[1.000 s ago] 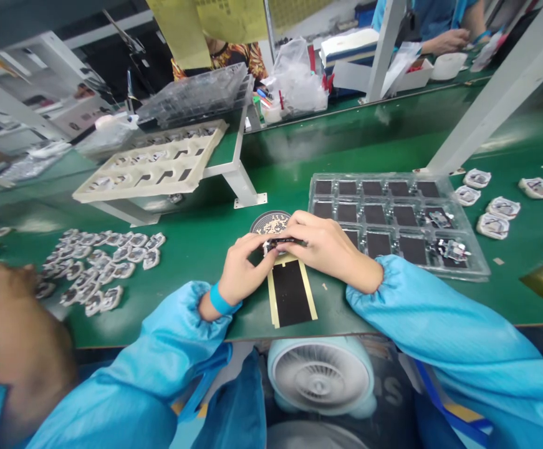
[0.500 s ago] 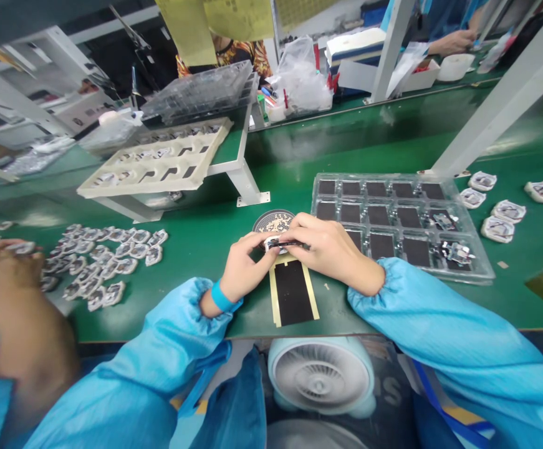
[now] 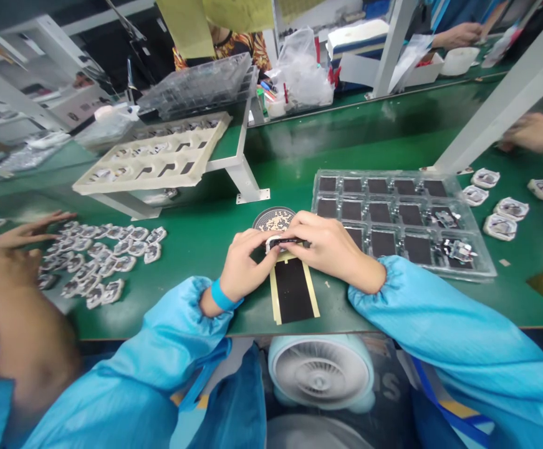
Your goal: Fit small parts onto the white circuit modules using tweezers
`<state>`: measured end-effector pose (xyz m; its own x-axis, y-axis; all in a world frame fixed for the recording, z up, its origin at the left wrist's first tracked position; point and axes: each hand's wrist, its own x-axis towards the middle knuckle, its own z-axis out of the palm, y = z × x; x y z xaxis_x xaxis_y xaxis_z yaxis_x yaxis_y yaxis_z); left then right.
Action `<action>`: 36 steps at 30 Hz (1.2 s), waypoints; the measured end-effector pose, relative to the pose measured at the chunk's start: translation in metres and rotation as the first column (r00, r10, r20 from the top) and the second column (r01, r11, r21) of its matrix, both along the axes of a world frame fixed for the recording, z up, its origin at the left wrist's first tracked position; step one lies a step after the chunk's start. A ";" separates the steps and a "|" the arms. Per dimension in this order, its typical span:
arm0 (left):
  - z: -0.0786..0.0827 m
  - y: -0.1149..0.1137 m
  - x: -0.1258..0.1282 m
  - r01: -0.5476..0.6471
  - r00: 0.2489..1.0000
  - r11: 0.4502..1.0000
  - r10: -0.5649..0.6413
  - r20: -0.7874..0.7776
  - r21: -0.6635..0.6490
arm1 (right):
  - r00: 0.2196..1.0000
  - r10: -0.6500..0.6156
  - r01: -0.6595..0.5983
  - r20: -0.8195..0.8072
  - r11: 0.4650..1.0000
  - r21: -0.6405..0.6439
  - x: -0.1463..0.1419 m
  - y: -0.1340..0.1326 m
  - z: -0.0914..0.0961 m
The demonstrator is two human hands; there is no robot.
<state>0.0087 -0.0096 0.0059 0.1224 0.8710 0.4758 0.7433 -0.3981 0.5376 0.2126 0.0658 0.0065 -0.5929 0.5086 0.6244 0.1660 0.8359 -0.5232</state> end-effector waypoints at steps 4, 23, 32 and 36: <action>0.000 0.000 0.001 -0.004 1.000 1.000 0.003 -0.025 -0.018 | 0.998 0.045 -0.043 0.040 0.998 -0.053 0.001 0.001 0.001; -0.027 0.110 -0.142 -0.661 0.727 0.716 0.685 0.045 -0.225 | 0.947 -0.245 0.258 0.208 0.965 -0.039 0.018 0.014 -0.005; -0.029 0.095 -0.126 -0.649 0.757 0.743 0.652 -0.041 -0.163 | 0.963 -0.175 0.192 0.207 0.979 -0.068 0.015 0.016 -0.007; -0.034 0.089 -0.107 -0.572 0.820 0.808 0.559 -0.123 -0.141 | 0.962 -0.154 0.176 0.228 0.981 -0.078 0.013 0.013 -0.005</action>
<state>-0.0987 0.0792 -0.0279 -0.3884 0.8604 0.3298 0.8483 0.1941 0.4927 0.2251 0.0784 0.0011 -0.6127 0.6621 0.4315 0.4169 0.7347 -0.5351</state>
